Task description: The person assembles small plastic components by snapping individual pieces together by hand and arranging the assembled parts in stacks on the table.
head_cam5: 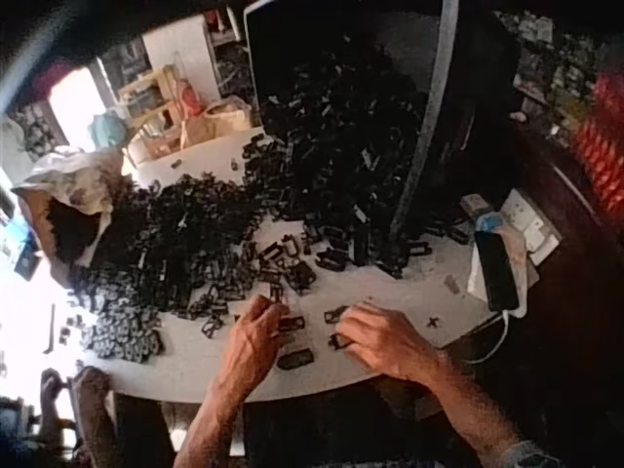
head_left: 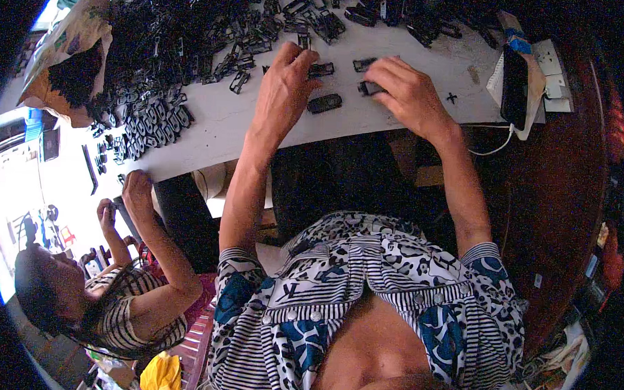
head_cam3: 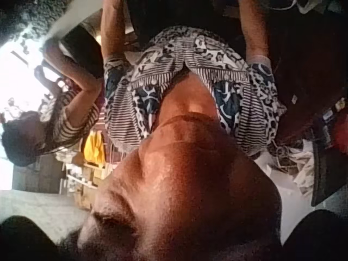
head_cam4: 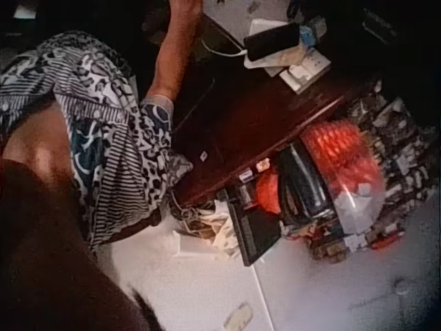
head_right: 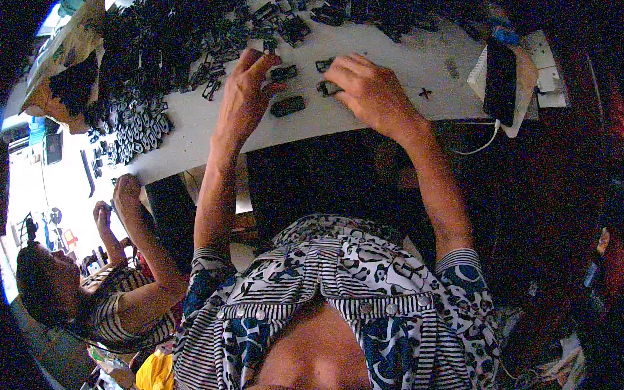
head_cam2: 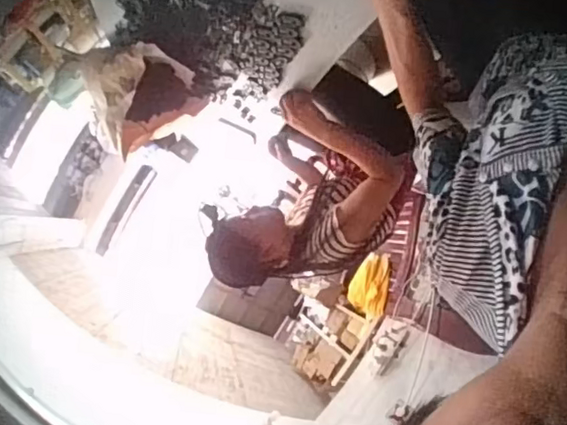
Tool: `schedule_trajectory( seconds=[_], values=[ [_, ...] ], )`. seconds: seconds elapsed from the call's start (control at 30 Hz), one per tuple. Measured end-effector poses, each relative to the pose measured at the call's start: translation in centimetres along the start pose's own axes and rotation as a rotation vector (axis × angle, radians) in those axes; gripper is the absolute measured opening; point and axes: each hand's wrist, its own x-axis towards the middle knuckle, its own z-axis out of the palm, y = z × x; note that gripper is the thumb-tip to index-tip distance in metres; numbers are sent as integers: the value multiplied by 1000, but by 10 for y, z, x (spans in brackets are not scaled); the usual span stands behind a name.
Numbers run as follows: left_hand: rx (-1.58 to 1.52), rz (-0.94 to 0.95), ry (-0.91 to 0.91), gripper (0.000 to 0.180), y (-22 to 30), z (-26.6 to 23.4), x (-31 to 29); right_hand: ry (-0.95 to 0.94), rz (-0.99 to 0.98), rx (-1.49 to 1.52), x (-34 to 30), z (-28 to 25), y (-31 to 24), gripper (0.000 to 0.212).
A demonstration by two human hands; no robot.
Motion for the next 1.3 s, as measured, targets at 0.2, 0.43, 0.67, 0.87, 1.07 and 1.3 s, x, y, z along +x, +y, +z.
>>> schedule_trajectory(
  seconds=[0.2, 0.43, 0.67, 0.87, 1.07, 1.3],
  values=[
    [-50, -79, 38, 32, 0, 4, -7, 102, 89, 32, 24, 7, -1, 33],
    [-101, -52, 37, 32, 1, 6, -4, 57, 28, 63, 40, 20, -6, 35],
    [-153, -26, 57, 33, 0, 6, -1, 32, -58, 40, 53, 22, -6, 21],
    [-144, -20, 45, 36, -5, 9, -2, -3, -134, 0, 56, 28, 1, 28],
    [-199, 0, -43, 38, -1, -7, -3, 7, -87, -22, 51, 31, -13, 22],
    [-115, 24, -8, 26, 2, -18, 18, 134, 62, -42, 46, -3, 28, 22]
  ],
)
